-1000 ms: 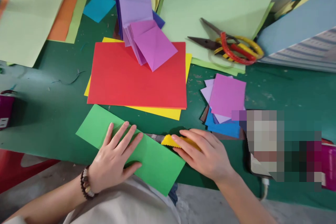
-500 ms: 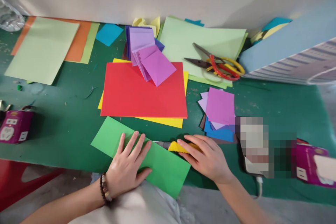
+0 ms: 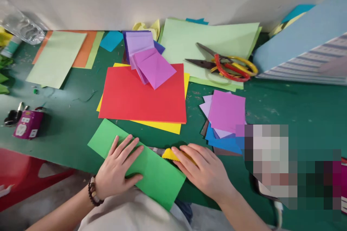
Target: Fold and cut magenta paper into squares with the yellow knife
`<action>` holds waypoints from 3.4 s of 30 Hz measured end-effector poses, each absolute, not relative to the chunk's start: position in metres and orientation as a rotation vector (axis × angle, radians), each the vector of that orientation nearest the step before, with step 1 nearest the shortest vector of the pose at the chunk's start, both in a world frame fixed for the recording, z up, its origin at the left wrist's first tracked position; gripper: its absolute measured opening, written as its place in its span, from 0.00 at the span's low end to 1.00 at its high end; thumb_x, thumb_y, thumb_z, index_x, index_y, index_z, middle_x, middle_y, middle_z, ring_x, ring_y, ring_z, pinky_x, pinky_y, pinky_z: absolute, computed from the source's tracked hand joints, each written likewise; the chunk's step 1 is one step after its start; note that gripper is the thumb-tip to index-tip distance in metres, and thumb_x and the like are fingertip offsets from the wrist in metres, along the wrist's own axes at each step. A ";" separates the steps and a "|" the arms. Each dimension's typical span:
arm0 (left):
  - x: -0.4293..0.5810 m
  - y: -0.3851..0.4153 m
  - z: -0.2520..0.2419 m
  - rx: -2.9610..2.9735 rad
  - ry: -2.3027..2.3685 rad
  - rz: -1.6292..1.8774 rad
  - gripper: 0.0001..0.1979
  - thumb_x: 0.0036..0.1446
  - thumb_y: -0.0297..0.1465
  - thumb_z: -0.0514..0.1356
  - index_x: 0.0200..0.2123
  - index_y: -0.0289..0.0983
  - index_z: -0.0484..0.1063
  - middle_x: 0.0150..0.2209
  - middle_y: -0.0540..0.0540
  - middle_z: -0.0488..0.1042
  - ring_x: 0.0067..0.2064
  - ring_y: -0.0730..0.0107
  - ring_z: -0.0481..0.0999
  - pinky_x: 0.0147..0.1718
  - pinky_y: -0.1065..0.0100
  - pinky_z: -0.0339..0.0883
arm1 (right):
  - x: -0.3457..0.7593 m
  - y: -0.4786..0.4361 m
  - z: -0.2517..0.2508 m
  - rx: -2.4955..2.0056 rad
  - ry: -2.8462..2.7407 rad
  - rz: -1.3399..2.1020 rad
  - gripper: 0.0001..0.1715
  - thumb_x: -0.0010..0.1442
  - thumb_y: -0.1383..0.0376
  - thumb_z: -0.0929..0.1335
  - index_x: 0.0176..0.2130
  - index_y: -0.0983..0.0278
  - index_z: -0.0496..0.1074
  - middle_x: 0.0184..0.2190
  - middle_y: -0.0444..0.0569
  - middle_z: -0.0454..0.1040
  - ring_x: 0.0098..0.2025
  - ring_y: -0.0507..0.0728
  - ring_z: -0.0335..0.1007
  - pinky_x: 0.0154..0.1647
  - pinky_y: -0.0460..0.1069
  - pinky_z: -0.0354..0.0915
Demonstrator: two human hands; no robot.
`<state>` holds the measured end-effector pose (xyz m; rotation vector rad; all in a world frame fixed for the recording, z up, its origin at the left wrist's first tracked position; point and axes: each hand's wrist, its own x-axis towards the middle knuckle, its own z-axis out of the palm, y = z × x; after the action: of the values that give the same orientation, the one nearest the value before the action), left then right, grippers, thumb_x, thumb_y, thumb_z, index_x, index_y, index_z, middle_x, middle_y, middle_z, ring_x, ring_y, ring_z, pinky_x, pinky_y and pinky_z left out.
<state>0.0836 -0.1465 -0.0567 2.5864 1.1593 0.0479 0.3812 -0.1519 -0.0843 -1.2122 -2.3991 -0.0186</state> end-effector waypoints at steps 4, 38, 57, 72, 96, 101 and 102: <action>0.084 -0.145 -0.052 2.622 1.161 -0.017 0.37 0.58 0.45 0.58 0.66 0.35 0.56 0.66 0.36 0.57 0.68 0.42 0.52 0.64 0.37 0.42 | 0.379 -0.147 -0.078 -1.174 -2.364 0.016 0.19 0.58 0.68 0.71 0.50 0.64 0.73 0.37 0.50 0.77 0.41 0.57 0.72 0.44 0.52 0.68; 0.082 -0.150 -0.063 2.551 1.216 0.331 0.31 0.61 0.46 0.57 0.61 0.34 0.63 0.64 0.35 0.62 0.67 0.46 0.54 0.63 0.40 0.49 | 0.365 -0.137 -0.085 -1.091 -2.371 0.006 0.16 0.57 0.68 0.72 0.47 0.60 0.76 0.38 0.51 0.75 0.42 0.56 0.70 0.44 0.51 0.69; 0.080 -0.146 -0.065 2.545 1.205 0.261 0.29 0.62 0.47 0.55 0.61 0.39 0.64 0.65 0.40 0.61 0.67 0.47 0.53 0.64 0.41 0.45 | 0.369 -0.141 -0.089 -1.168 -2.368 0.103 0.20 0.54 0.71 0.73 0.48 0.61 0.76 0.40 0.51 0.75 0.44 0.58 0.69 0.44 0.51 0.69; 0.081 -0.146 -0.065 2.543 1.187 0.247 0.29 0.62 0.47 0.55 0.62 0.39 0.64 0.65 0.39 0.61 0.67 0.46 0.53 0.64 0.40 0.44 | 0.376 -0.137 -0.087 -1.163 -2.419 0.072 0.18 0.56 0.69 0.73 0.47 0.58 0.75 0.38 0.49 0.76 0.42 0.55 0.70 0.43 0.50 0.70; 0.082 -0.146 -0.064 2.500 1.185 0.256 0.30 0.61 0.48 0.56 0.61 0.39 0.65 0.63 0.37 0.63 0.66 0.45 0.55 0.63 0.38 0.47 | 0.365 -0.132 -0.087 -1.150 -2.367 0.150 0.21 0.55 0.69 0.73 0.49 0.59 0.74 0.38 0.49 0.76 0.42 0.56 0.71 0.44 0.51 0.71; 0.082 -0.146 -0.064 2.494 1.183 0.266 0.30 0.60 0.47 0.57 0.61 0.38 0.64 0.63 0.37 0.63 0.66 0.46 0.56 0.63 0.38 0.47 | 0.360 -0.127 -0.084 -1.107 -2.394 0.165 0.20 0.57 0.68 0.72 0.50 0.58 0.74 0.37 0.49 0.76 0.41 0.55 0.71 0.43 0.50 0.71; 0.082 -0.146 -0.064 2.497 1.179 0.270 0.30 0.60 0.47 0.57 0.61 0.38 0.64 0.63 0.36 0.62 0.66 0.45 0.56 0.63 0.39 0.47 | 0.359 -0.127 -0.084 -1.106 -2.396 0.168 0.20 0.58 0.68 0.71 0.50 0.57 0.74 0.37 0.48 0.76 0.41 0.55 0.71 0.43 0.50 0.71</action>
<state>0.0822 -0.1463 -0.0637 2.4972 1.1791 0.2702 0.3586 -0.1266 -0.0838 -1.1063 -2.3963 0.1677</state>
